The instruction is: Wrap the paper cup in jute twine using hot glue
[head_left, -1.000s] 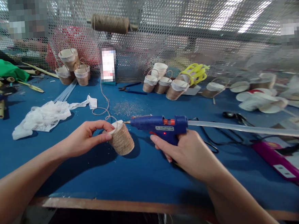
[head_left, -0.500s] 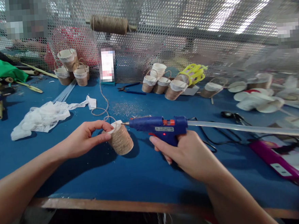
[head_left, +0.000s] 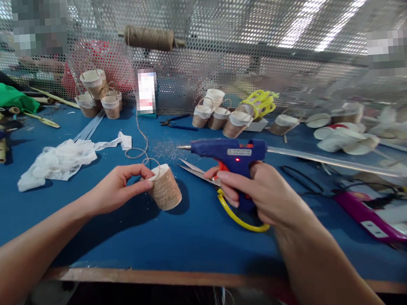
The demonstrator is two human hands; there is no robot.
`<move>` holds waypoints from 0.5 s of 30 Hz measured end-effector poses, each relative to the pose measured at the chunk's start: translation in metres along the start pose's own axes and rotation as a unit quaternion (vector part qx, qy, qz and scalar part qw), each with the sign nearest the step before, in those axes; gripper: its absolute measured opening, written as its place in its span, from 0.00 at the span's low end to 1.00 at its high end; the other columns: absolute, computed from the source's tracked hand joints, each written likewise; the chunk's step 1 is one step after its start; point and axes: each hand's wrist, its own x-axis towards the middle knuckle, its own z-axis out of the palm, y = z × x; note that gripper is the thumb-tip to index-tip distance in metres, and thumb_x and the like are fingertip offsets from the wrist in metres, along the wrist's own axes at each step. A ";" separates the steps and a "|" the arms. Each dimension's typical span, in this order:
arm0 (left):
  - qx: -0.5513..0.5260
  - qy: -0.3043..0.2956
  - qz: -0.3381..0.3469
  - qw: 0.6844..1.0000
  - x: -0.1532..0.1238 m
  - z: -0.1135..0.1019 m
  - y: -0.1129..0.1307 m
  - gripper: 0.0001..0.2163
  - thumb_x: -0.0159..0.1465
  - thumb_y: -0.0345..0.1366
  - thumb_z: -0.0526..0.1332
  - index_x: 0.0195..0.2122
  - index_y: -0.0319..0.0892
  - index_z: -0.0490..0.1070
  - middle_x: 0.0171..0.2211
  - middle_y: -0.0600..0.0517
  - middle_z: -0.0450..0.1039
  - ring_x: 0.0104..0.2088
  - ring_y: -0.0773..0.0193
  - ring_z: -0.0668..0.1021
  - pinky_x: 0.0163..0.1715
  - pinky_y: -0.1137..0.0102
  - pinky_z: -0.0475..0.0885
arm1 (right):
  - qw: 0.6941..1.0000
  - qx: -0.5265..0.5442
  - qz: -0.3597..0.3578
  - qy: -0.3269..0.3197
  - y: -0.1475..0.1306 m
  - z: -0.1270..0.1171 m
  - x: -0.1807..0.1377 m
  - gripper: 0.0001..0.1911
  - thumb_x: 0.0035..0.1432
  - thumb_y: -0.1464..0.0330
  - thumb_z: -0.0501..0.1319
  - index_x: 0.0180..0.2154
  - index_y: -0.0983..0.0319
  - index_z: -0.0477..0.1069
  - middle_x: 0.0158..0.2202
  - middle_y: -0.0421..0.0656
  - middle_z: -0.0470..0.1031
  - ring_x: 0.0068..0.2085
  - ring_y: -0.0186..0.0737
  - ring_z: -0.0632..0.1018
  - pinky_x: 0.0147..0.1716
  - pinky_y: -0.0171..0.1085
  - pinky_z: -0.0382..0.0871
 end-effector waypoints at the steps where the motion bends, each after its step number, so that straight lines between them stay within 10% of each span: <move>1: 0.001 0.001 0.001 1.000 0.000 0.000 0.000 0.09 0.61 0.40 0.56 0.31 0.39 0.68 0.35 0.49 0.73 0.39 0.61 0.73 0.41 0.66 0.67 | 1.000 0.020 0.009 0.017 0.001 -0.003 0.004 0.11 0.51 0.62 0.61 0.31 0.64 0.72 0.16 0.35 0.65 0.19 0.29 0.66 0.19 0.30 0.60; 15: 0.041 -0.008 0.007 0.999 0.000 0.000 0.003 0.09 0.61 0.40 0.54 0.29 0.40 0.67 0.34 0.50 0.73 0.40 0.60 0.73 0.42 0.65 0.66 | 0.978 -0.086 0.140 0.131 0.032 -0.030 0.087 0.12 0.58 0.67 0.58 0.25 0.67 0.66 0.21 0.37 0.67 0.19 0.25 0.67 0.20 0.28 0.64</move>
